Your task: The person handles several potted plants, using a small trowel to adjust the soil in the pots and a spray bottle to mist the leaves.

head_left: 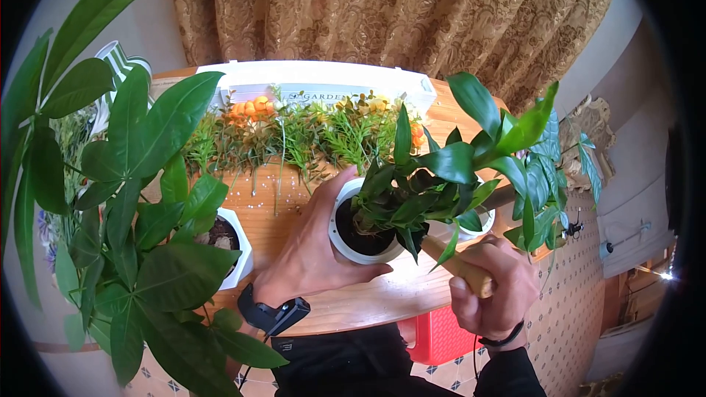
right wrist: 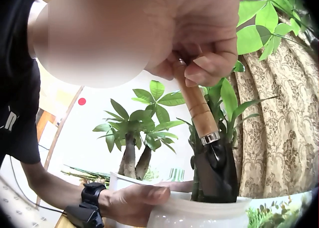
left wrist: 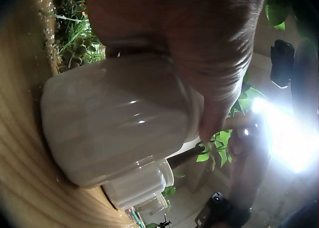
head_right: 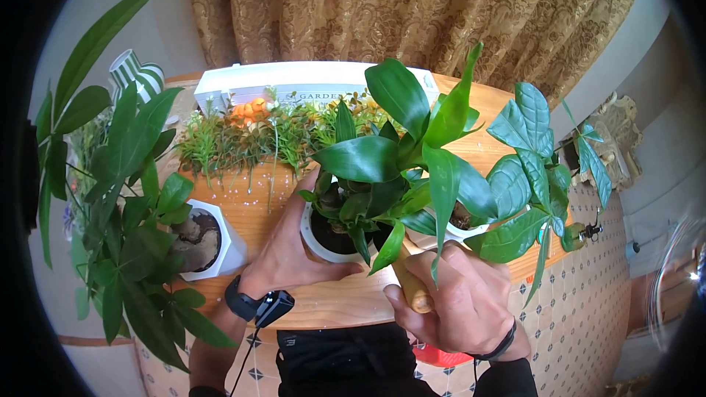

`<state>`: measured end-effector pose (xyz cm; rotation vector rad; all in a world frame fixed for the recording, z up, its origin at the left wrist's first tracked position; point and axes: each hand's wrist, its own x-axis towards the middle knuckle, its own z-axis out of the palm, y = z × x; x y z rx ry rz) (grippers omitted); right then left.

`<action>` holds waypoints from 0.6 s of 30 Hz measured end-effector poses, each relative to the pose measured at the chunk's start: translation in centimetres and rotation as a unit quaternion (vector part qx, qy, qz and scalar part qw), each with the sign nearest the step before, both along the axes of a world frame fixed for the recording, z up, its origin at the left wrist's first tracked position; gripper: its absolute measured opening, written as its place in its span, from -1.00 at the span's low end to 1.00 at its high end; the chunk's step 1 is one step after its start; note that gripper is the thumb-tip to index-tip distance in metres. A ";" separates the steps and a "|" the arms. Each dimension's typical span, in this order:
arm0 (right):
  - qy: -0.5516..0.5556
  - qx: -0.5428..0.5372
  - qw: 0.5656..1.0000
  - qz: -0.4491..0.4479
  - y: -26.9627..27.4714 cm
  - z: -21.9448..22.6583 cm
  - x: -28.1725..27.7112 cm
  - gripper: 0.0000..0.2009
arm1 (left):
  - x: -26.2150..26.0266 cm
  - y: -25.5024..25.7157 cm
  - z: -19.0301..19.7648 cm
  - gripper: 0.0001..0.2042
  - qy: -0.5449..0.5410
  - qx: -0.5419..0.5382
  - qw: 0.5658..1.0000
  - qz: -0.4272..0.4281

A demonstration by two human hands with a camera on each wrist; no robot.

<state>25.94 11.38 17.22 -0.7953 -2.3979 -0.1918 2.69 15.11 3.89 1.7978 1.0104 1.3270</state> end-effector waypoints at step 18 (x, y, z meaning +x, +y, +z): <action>0.001 -0.018 1.000 0.016 0.3 0.3 -0.5 -0.52 | -0.1 0.1 0.2 0.25 0.017 0.017 1.000 0.000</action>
